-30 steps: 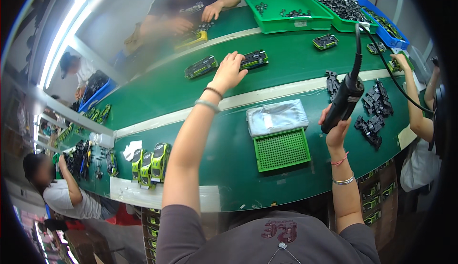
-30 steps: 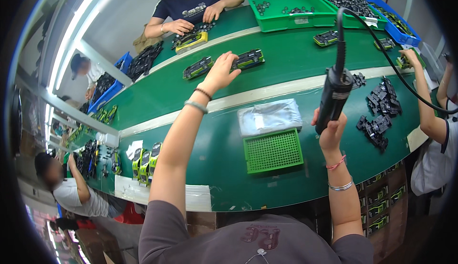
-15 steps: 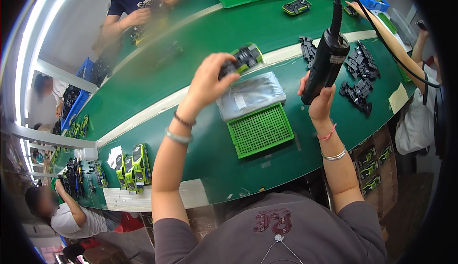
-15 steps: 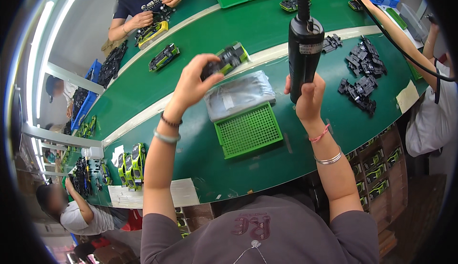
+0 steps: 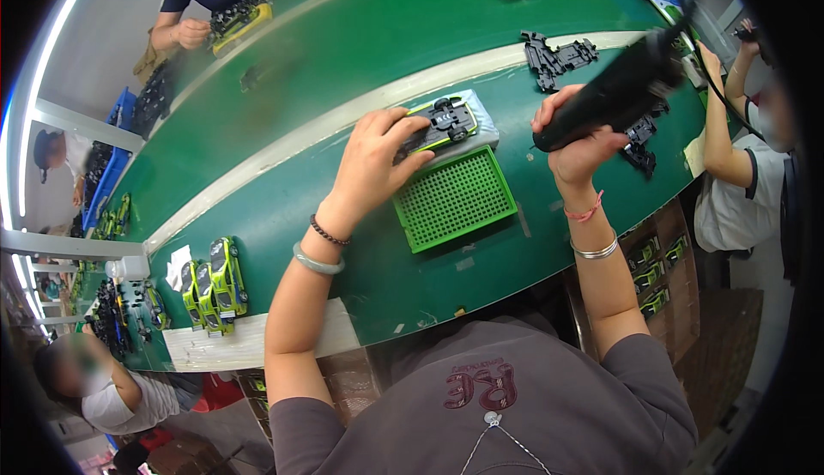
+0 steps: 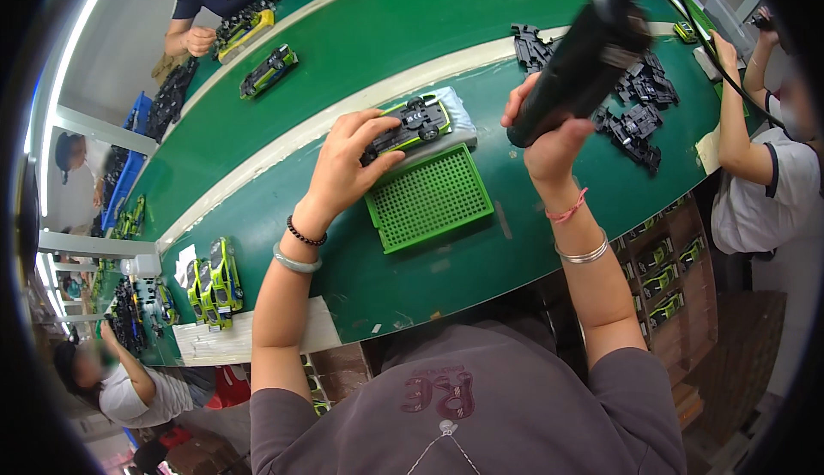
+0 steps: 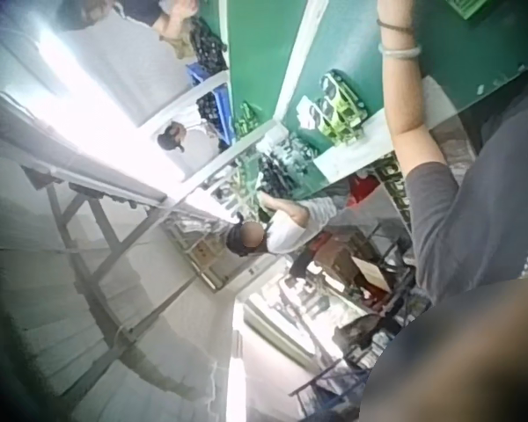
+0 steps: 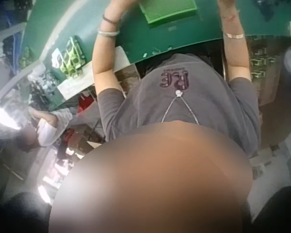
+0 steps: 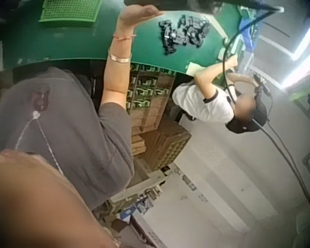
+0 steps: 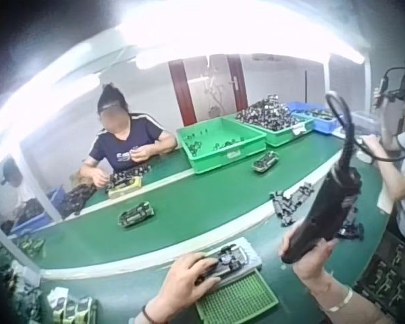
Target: The person assembles toy cars on a conveyor line by fastening screws with an electric screwdriver and places the finished cars into a packaging tray by hand.
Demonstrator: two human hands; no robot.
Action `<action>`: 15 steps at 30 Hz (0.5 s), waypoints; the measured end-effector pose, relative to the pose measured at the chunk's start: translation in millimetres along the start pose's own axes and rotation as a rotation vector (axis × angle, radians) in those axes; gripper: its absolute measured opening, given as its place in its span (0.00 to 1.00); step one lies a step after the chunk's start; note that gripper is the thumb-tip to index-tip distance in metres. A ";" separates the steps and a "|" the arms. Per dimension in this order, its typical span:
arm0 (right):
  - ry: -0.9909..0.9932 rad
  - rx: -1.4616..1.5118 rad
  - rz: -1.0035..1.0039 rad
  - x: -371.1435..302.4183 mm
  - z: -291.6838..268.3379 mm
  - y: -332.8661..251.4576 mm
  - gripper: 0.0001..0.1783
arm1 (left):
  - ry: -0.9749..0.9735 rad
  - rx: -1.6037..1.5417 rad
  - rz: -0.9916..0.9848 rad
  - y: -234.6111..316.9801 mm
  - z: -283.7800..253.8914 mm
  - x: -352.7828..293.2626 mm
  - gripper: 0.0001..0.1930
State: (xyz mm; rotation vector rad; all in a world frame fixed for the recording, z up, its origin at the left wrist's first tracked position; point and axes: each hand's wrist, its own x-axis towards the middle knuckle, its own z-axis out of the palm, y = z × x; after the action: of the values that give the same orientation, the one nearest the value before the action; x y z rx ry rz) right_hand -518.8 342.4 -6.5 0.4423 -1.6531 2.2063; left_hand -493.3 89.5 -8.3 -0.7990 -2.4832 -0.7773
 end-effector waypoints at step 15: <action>-0.214 0.205 0.150 -38.2 51.7 -8.6 0.57 | 0.005 -0.008 -0.024 -5.1 8.1 -7.5 0.23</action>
State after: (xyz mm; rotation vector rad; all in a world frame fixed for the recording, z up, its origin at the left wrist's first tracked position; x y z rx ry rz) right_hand -478.9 291.5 -2.2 0.6483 -1.6150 2.5300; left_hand -492.6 88.0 -20.3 -0.7708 -2.4909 -0.7965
